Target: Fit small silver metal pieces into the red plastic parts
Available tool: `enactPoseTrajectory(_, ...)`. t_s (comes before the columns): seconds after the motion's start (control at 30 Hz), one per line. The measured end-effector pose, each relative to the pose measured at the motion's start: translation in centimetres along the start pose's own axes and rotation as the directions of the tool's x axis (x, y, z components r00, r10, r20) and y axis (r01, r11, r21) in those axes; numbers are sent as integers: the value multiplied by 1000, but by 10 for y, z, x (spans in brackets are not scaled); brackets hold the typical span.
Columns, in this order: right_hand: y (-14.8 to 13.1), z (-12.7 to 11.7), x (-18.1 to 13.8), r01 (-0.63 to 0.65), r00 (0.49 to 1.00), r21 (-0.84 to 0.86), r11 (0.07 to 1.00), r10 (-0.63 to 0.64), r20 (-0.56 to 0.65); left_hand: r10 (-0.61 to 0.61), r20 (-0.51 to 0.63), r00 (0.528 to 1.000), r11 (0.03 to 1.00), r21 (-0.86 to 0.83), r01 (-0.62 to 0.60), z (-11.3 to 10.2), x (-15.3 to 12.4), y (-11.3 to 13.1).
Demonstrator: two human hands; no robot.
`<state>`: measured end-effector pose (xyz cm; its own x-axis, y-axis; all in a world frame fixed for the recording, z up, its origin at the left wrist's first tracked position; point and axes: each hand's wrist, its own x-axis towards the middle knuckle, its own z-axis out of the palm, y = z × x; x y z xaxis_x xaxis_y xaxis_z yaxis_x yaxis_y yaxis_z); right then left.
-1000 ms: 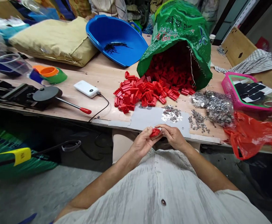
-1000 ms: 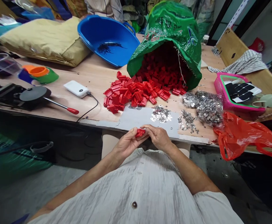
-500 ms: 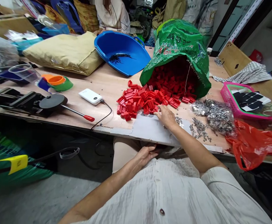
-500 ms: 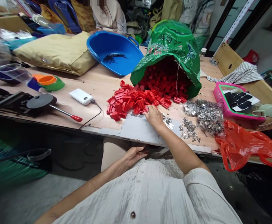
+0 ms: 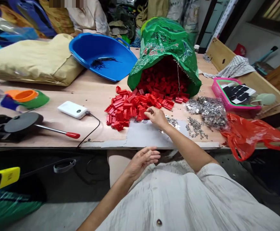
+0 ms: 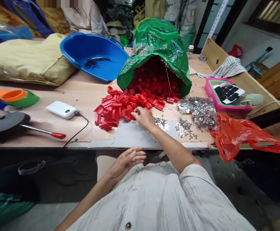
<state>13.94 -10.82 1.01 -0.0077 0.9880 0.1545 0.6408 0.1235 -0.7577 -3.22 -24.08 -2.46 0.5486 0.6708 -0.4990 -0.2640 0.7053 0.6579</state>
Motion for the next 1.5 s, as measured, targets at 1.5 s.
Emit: enactPoseTrajectory(1.5,103,-127,-110,-207,968,-432,878,118,-223,671,-11,741,658,469,-589,41,3,7)
